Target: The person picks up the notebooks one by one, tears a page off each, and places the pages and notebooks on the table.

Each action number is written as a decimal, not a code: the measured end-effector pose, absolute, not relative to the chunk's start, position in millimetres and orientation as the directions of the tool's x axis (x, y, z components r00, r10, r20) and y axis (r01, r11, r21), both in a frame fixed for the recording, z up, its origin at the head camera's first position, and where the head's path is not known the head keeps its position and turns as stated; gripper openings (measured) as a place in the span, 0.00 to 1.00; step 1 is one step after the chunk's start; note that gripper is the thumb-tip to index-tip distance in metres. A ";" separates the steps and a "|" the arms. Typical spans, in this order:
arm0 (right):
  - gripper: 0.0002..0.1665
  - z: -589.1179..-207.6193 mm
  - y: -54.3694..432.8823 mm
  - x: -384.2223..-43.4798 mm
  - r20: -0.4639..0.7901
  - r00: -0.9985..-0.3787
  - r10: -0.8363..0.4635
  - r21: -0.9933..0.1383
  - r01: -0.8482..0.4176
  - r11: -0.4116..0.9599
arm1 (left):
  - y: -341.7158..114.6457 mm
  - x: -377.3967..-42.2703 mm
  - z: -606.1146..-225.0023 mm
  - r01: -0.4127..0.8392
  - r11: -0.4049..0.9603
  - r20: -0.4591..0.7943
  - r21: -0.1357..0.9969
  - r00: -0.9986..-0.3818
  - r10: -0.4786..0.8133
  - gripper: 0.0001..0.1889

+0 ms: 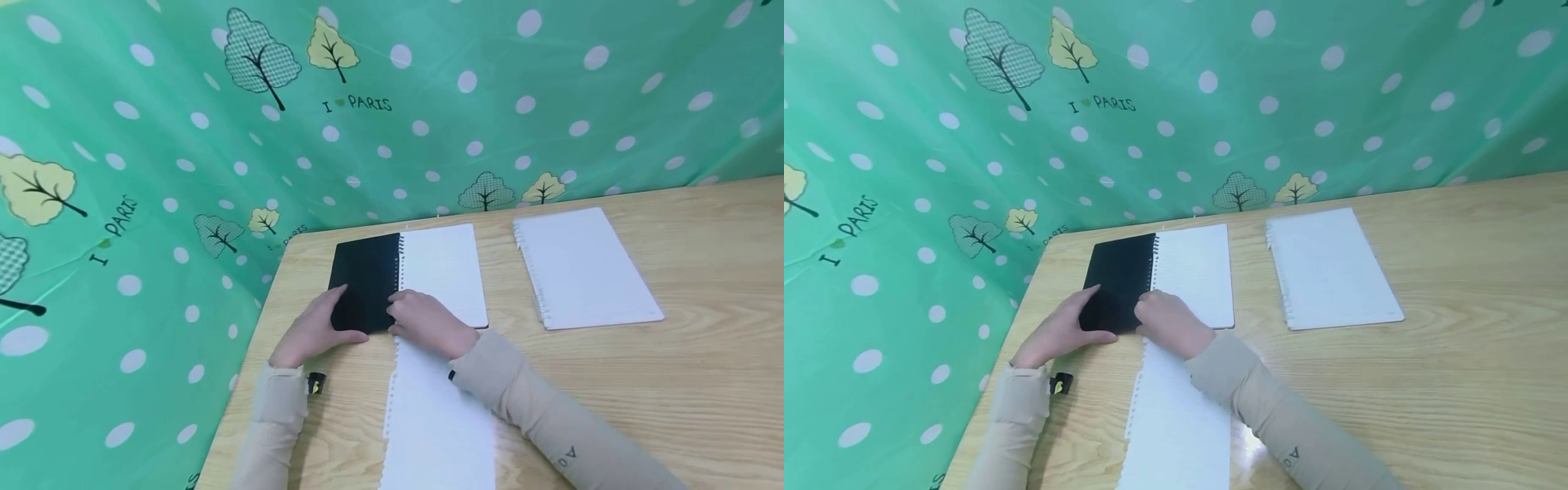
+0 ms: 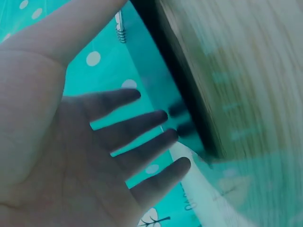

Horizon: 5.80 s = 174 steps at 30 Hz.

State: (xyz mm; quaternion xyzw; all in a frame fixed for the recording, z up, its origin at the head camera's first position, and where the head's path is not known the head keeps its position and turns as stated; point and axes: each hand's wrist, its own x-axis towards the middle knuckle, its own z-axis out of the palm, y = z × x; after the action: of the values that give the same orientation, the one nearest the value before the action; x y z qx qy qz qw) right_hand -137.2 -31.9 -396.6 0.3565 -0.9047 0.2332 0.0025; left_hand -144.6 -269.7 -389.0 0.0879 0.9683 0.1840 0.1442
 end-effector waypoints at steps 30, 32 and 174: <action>0.16 -389.1 -29.0 -135.9 0.063 -0.756 -0.651 -0.522 -0.581 0.624 | -290.6 -154.5 -386.9 -0.119 0.753 -0.187 0.647 -0.982 0.006 0.36; 0.18 -389.5 -28.6 -136.2 0.050 -0.766 -0.641 -0.543 -0.559 0.627 | -291.0 -154.8 -386.4 -0.120 0.734 -0.164 0.668 -0.986 -0.012 0.34; 0.34 -323.0 36.8 -111.8 0.088 -0.929 -0.359 -0.876 -0.244 0.415 | -189.9 -132.9 -392.1 0.430 0.624 0.033 0.652 -0.839 0.544 0.43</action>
State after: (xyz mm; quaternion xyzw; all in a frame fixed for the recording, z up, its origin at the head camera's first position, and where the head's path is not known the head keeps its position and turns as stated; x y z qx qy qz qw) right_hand -111.8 36.8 -323.0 0.1798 -0.8394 0.5099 -0.0566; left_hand -132.9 -189.9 -392.1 0.2714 0.8973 0.3379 0.0840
